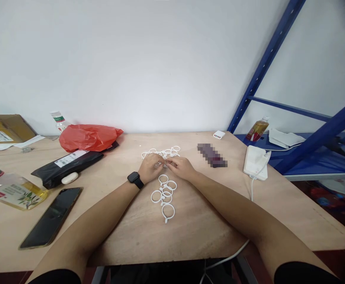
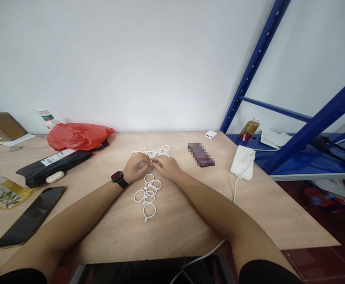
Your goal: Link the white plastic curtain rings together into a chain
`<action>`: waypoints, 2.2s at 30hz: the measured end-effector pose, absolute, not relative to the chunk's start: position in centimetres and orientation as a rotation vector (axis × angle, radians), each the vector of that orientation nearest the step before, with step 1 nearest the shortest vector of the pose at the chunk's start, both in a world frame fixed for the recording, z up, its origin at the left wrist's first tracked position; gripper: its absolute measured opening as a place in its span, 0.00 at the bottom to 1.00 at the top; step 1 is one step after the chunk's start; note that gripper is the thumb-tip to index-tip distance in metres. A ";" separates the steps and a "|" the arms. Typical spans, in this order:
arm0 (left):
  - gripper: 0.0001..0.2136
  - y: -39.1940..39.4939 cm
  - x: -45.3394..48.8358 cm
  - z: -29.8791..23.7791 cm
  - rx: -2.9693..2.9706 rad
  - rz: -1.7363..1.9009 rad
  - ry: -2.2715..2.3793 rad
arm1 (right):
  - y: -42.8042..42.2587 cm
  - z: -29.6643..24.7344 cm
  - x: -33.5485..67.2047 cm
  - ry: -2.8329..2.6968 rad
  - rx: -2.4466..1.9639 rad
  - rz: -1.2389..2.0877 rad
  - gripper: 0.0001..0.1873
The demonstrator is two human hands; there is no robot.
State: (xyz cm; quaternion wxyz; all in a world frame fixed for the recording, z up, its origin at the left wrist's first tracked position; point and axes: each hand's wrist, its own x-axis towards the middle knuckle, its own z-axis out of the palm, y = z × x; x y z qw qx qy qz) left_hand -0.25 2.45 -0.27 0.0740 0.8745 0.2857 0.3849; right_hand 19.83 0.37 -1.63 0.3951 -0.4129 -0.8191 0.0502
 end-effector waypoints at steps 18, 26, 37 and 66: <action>0.08 1.6 0.3 -0.1 2.476 1.236 0.931 | -0.1 -1.3 20.2 -2.077 -0.947 0.046 0.09; 0.09 1.1 0.5 0.3 2.471 1.288 0.977 | -0.3 -1.2 20.2 -2.057 -0.938 0.029 0.09; 0.06 1.1 0.5 0.0 2.454 1.345 0.987 | -0.3 -1.0 19.9 -2.033 -0.928 0.112 0.09; 0.10 2.0 0.7 -0.5 2.590 0.708 1.482 | -1.1 -0.8 19.2 -2.436 -0.749 0.315 0.05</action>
